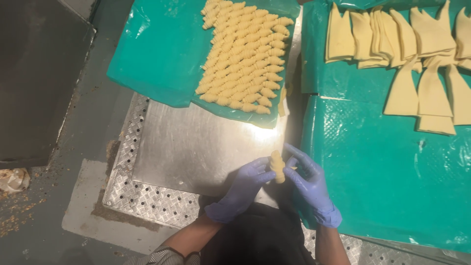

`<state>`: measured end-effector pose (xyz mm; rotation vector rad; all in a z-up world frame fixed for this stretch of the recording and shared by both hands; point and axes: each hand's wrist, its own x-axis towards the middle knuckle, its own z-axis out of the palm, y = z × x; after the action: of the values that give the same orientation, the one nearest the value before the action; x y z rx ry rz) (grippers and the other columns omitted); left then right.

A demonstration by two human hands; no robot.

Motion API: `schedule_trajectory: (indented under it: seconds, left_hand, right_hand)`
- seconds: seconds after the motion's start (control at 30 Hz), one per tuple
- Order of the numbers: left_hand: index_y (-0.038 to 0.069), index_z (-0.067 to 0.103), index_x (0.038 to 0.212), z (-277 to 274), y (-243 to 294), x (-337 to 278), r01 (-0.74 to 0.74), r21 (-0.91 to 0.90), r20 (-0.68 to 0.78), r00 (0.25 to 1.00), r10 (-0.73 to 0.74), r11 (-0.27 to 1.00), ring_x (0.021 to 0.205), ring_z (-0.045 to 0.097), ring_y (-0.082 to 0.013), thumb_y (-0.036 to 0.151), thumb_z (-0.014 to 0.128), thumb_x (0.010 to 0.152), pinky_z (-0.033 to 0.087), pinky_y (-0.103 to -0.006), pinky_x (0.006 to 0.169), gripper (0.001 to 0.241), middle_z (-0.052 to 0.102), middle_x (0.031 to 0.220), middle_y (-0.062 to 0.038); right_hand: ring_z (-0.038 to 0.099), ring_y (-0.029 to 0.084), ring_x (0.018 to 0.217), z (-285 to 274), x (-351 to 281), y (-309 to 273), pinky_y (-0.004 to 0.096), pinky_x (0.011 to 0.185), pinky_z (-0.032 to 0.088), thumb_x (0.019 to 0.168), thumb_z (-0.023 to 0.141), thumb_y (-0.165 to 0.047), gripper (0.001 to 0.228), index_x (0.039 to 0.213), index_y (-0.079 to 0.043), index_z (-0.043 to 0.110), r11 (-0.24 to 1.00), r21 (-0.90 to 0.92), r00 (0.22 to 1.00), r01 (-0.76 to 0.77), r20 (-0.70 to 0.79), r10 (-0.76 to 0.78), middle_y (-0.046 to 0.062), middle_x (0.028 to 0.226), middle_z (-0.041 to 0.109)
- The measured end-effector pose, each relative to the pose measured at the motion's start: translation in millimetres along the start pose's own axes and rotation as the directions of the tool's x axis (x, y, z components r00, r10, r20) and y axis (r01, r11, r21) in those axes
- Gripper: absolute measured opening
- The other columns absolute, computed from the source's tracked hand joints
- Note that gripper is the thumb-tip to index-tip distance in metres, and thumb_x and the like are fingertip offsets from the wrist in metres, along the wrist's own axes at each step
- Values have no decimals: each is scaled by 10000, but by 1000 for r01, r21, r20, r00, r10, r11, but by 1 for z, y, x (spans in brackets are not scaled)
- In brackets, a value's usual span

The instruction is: Rolling triangular pieces of dough into croissant shapes.

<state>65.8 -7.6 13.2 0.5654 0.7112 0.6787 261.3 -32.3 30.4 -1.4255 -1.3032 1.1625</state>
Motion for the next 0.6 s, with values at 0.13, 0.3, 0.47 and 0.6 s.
schedule_trajectory:
  seconds: [0.13,0.3,0.47,0.6]
  left_hand:
    - [-55,476,1455,23,7,5,22,-79,59,998,-17,997,1195,608,-164,129,626,958,440,-302,1053,550,663,1302,-102]
    - [-55,453,1470,38,13,9,38,-139,163,986,-15,990,1229,595,-160,156,617,981,435,-301,1088,557,630,1332,-103]
    - [-86,488,1454,38,30,7,42,-79,189,982,-26,996,1233,577,-170,180,626,1010,431,-307,1090,536,621,1325,-121]
    - [-70,509,1432,25,56,9,66,-29,200,978,-59,997,1234,582,-152,178,634,991,431,-298,1086,521,628,1323,-103]
  right_hand:
    - [547,79,866,-16,-1,-2,243,800,493,870,745,-25,575,1431,-40,617,998,63,999,20,-28,-19,-20,894,581]
    - [546,90,871,-28,-4,-4,249,809,487,908,705,-46,549,1447,-24,600,983,180,998,-29,-56,39,-9,920,566]
    - [555,106,999,-8,-1,-16,256,975,465,976,605,-81,536,1501,-22,513,968,248,986,-30,-153,70,9,1028,543]
    - [552,113,1011,18,9,-21,267,983,463,984,596,-92,568,1534,-30,466,973,233,973,7,-227,47,11,1038,498]
